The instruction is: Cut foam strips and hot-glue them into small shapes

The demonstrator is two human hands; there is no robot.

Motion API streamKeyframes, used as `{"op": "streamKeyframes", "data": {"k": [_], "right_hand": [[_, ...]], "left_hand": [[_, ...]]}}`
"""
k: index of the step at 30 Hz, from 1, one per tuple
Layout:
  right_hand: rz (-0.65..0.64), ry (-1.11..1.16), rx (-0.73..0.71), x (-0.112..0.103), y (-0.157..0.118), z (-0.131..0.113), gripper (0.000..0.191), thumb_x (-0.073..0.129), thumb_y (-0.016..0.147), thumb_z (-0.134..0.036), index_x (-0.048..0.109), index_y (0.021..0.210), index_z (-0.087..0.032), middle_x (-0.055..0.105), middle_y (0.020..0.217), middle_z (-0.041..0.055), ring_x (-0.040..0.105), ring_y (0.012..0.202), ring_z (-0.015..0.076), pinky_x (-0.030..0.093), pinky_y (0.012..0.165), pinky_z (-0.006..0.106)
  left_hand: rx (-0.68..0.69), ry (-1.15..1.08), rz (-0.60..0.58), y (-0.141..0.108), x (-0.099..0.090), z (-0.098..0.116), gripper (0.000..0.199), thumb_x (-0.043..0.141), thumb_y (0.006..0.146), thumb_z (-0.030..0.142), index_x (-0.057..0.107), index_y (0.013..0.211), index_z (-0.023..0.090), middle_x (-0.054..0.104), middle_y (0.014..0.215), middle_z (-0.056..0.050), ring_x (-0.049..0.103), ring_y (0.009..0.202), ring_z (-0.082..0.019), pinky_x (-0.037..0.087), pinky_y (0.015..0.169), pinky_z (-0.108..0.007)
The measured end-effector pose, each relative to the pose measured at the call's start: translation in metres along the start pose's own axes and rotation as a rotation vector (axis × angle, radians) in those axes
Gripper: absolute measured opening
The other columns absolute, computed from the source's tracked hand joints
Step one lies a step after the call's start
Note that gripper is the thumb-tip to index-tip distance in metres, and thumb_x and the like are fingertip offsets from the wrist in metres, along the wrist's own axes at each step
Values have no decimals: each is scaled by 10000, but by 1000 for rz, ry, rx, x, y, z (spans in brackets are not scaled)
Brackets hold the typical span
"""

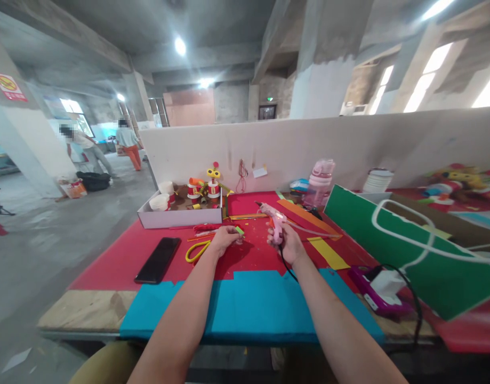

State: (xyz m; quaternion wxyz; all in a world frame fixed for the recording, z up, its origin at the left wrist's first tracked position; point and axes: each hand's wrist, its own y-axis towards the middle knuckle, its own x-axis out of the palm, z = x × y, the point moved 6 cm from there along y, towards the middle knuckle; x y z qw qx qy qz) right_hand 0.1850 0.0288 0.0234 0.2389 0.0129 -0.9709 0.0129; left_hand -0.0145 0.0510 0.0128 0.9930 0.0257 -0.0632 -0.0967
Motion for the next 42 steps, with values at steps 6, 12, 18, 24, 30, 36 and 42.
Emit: {"op": "streamKeyframes", "data": {"k": [6,12,18,24,30,36,42], "right_hand": [[-114,-202,-138,15,-6,-2,395,687,668,-518,494,826,-212,532,455,-55,494,417,112,377,453,219],[-132,-379,-217,22,-13,-6,415,606,726,-591,480,802,-203,497,409,-67,422,365,87,309,423,206],[-154,-498,-264,22,-13,-6,388,589,733,-567,469,821,-208,490,397,-78,416,349,90,298,395,203],[-120,-574,-274,20,-16,-9,383,550,748,-578,487,840,-212,484,409,-80,410,353,94,303,394,208],[-98,-635,-311,17,-17,-15,404,496,773,-611,502,847,-214,483,447,-68,437,380,104,330,410,217],[-114,-787,-359,15,-17,-13,334,496,813,-519,546,911,-204,552,500,-46,517,442,129,389,472,226],[-81,-903,-412,15,-21,-19,309,504,830,-463,584,936,-184,633,607,8,613,605,165,433,573,233]], "left_hand": [[3,9,44,3,-6,-2,140,732,567,179,627,632,113,617,537,-7,568,488,-99,460,547,-222],[19,-18,100,5,-13,-3,144,726,562,162,593,599,121,613,535,-3,590,493,-111,479,555,-234],[8,-47,97,6,-13,-3,165,739,537,186,594,589,126,626,551,-5,591,500,-111,476,559,-234],[36,-27,105,6,-15,-3,193,760,529,219,620,622,124,626,563,-8,587,526,-109,470,578,-232],[19,-32,85,6,-15,-4,209,765,534,244,615,624,129,631,568,-14,587,538,-110,464,588,-232],[-2,-39,111,5,-15,-3,217,760,510,234,616,630,125,630,565,-14,585,529,-110,460,576,-231],[15,-53,169,5,-17,-1,206,759,502,238,614,597,128,616,531,-8,558,500,-100,453,542,-221]]}}
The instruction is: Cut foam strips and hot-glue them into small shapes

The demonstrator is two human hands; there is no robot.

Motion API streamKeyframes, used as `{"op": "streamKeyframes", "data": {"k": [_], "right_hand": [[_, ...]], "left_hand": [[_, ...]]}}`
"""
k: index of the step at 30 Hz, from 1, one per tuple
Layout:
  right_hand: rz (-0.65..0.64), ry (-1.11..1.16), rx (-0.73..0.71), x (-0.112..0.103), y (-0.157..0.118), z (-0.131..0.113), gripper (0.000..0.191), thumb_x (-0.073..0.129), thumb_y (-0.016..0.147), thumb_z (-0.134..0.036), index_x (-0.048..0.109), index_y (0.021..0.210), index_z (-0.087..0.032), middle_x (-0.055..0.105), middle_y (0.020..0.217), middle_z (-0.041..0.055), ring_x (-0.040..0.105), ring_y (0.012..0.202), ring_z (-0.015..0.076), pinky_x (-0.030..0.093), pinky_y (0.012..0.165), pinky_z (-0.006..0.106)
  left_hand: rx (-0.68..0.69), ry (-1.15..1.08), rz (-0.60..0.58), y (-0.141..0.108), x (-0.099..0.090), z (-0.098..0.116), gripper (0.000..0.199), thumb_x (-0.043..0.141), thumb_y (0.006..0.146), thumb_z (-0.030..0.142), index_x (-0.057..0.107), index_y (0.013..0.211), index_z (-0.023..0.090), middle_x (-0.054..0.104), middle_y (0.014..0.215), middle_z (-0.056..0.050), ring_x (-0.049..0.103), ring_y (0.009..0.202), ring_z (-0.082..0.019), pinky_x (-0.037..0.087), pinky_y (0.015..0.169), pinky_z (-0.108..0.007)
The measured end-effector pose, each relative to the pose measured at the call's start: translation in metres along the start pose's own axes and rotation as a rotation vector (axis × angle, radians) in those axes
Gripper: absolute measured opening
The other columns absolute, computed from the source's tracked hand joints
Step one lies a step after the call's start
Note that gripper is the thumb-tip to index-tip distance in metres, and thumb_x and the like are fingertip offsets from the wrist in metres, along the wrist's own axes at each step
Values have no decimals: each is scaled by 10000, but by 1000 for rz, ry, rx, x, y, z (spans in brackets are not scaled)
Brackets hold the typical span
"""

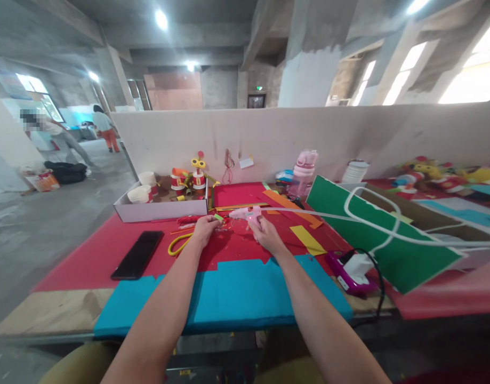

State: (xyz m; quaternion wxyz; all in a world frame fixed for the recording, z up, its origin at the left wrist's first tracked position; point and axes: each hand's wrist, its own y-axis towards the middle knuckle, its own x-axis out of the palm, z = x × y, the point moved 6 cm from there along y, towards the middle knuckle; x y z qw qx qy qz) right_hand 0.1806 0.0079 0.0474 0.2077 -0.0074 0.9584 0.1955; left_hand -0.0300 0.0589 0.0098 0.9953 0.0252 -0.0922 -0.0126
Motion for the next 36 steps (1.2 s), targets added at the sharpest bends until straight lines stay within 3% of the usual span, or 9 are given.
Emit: {"op": "streamKeyframes", "data": {"k": [10,36], "right_hand": [[-7,-213,-80,2,2,3,280,457,879,-363,556,1075,-189,705,897,72,651,828,207,450,737,261],[-39,-280,-100,7,-3,-4,355,454,890,-362,509,1189,-179,707,972,113,666,894,250,458,749,277]], "left_hand": [[-7,-14,33,1,-3,-1,213,768,499,233,618,604,124,622,541,-14,566,507,-101,474,544,-223],[-21,-39,19,4,-2,-3,241,793,488,239,614,598,120,619,549,-15,578,510,-112,455,543,-231]]}}
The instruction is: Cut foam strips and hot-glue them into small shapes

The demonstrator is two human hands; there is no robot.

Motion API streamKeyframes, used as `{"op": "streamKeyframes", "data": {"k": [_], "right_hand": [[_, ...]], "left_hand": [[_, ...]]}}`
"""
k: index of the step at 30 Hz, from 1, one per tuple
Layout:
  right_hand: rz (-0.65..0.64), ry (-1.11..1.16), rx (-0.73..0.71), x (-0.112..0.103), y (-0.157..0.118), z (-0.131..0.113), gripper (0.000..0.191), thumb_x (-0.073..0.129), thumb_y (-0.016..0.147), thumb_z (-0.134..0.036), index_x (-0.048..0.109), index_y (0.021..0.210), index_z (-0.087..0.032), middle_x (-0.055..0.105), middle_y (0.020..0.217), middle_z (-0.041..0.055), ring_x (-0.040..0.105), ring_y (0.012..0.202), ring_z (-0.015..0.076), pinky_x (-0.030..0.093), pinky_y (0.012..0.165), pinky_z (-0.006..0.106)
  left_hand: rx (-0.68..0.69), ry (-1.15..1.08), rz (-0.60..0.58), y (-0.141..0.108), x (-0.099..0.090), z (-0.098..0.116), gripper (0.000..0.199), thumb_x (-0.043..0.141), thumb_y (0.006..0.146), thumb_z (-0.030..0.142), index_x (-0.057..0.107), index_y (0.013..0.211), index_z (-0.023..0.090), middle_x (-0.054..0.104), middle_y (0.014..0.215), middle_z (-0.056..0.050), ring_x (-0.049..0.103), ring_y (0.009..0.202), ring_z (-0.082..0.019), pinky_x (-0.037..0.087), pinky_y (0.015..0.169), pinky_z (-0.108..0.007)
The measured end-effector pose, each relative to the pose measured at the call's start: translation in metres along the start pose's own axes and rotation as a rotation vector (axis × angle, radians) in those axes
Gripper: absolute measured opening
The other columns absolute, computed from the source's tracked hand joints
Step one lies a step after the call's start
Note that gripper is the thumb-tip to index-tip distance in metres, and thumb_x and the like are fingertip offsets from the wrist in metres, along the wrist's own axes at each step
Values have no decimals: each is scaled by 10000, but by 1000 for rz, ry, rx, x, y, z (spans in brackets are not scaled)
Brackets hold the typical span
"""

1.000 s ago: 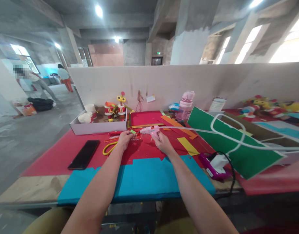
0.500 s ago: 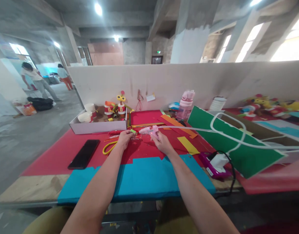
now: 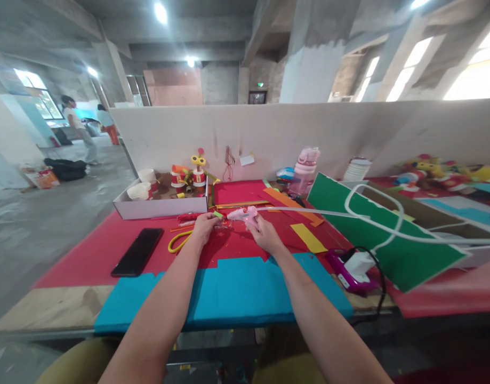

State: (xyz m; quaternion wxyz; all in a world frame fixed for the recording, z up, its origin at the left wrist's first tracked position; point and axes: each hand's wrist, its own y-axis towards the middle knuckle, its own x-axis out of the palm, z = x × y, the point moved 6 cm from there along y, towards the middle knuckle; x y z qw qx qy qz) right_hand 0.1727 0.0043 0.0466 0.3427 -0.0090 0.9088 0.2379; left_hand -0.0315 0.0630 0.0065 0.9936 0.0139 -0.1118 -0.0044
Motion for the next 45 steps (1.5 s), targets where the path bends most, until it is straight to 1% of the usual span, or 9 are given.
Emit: {"op": "streamKeyframes", "data": {"k": [4,11,15,18,25,32,40,45], "right_hand": [[-6,-23,8,1,0,0,341,463,887,-349,517,1182,-187,704,999,116,662,918,251,460,756,273],[14,-66,-15,1,0,0,359,444,895,-353,498,1194,-162,700,1009,132,665,908,252,460,746,278],[53,-70,-63,1,0,1,342,455,890,-336,505,1178,-159,709,960,128,674,865,246,467,708,277],[58,-70,-62,1,1,3,353,456,889,-347,509,1176,-148,713,932,133,678,844,251,471,692,282],[84,-55,-63,-1,1,4,378,455,897,-352,500,1219,-161,717,932,127,679,869,253,478,719,286],[53,-105,-51,1,1,3,386,438,901,-371,504,1202,-139,705,976,155,673,898,273,470,712,291],[48,-104,-60,3,1,5,400,438,904,-371,481,1234,-150,709,974,141,674,894,271,469,705,291],[48,-112,-67,3,2,5,365,439,905,-369,506,1200,-165,713,950,132,677,878,255,473,713,286]], "left_hand": [[8,4,3,0,0,0,246,793,490,244,611,599,119,616,547,-19,568,506,-111,440,531,-228],[17,18,10,-2,2,1,233,781,489,244,615,595,120,609,535,-14,549,491,-103,420,519,-224],[20,7,16,-2,2,1,231,777,480,239,615,593,119,608,526,-10,544,481,-100,418,515,-221],[15,4,17,-2,2,1,228,777,482,237,607,582,122,604,522,-7,552,484,-103,418,514,-221],[22,22,7,-3,2,2,222,767,487,238,613,592,116,617,533,-19,556,485,-107,427,521,-225],[18,43,11,-3,2,2,228,779,492,242,609,587,121,606,525,-14,549,480,-106,423,513,-226],[8,63,4,-3,2,0,213,768,492,236,628,604,122,626,546,-24,568,501,-116,453,534,-235],[15,56,1,-2,1,0,225,773,484,240,613,595,127,622,538,-16,575,499,-117,458,531,-235]]}}
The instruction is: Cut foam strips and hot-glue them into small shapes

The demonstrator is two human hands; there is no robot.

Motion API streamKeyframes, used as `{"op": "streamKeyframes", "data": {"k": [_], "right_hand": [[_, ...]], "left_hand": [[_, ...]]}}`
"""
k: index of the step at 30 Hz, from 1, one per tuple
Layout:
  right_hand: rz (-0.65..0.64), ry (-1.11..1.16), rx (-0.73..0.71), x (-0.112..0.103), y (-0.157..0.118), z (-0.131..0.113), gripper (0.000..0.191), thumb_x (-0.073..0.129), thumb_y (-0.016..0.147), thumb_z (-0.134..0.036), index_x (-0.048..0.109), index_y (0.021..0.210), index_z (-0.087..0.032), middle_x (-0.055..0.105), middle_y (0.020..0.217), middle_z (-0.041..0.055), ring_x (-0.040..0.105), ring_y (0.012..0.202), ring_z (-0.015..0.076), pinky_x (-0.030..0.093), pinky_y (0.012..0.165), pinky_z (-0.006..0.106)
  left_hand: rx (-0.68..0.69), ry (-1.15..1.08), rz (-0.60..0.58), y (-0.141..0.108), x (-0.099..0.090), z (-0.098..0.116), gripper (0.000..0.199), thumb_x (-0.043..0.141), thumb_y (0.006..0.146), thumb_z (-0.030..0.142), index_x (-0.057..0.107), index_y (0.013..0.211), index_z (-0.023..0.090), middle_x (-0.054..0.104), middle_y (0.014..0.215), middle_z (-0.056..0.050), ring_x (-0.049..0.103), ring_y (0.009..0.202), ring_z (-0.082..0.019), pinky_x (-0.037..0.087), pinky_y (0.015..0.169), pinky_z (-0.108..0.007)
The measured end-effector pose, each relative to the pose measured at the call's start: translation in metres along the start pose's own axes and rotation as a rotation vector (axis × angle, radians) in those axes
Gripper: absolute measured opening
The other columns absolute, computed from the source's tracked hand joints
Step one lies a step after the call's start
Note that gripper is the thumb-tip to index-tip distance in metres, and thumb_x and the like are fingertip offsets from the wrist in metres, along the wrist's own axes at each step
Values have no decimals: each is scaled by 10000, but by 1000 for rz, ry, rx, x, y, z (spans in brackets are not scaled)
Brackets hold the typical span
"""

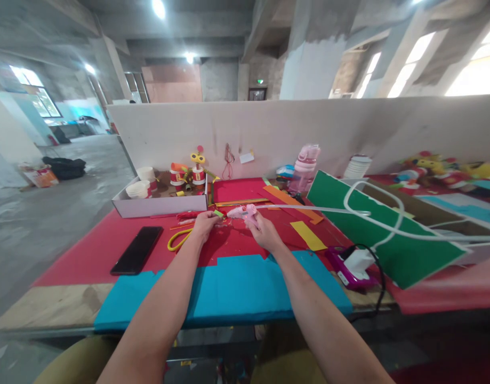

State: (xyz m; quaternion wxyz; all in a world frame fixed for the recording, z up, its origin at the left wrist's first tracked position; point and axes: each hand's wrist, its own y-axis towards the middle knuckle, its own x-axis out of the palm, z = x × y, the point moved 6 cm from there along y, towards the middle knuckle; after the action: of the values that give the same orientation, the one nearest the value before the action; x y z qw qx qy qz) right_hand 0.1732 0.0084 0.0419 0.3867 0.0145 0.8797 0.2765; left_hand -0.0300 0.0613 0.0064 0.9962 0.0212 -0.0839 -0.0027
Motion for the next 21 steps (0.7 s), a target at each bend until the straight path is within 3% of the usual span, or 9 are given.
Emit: {"op": "streamKeyframes", "data": {"k": [21], "right_hand": [[-11,-47,22,-4,-1,-3,413,426,909,-388,484,1243,-151,707,983,143,672,891,269,461,705,288]], "left_hand": [[5,15,-11,1,-1,-2,220,777,510,240,619,610,125,624,544,-22,580,507,-122,466,545,-246]]}}
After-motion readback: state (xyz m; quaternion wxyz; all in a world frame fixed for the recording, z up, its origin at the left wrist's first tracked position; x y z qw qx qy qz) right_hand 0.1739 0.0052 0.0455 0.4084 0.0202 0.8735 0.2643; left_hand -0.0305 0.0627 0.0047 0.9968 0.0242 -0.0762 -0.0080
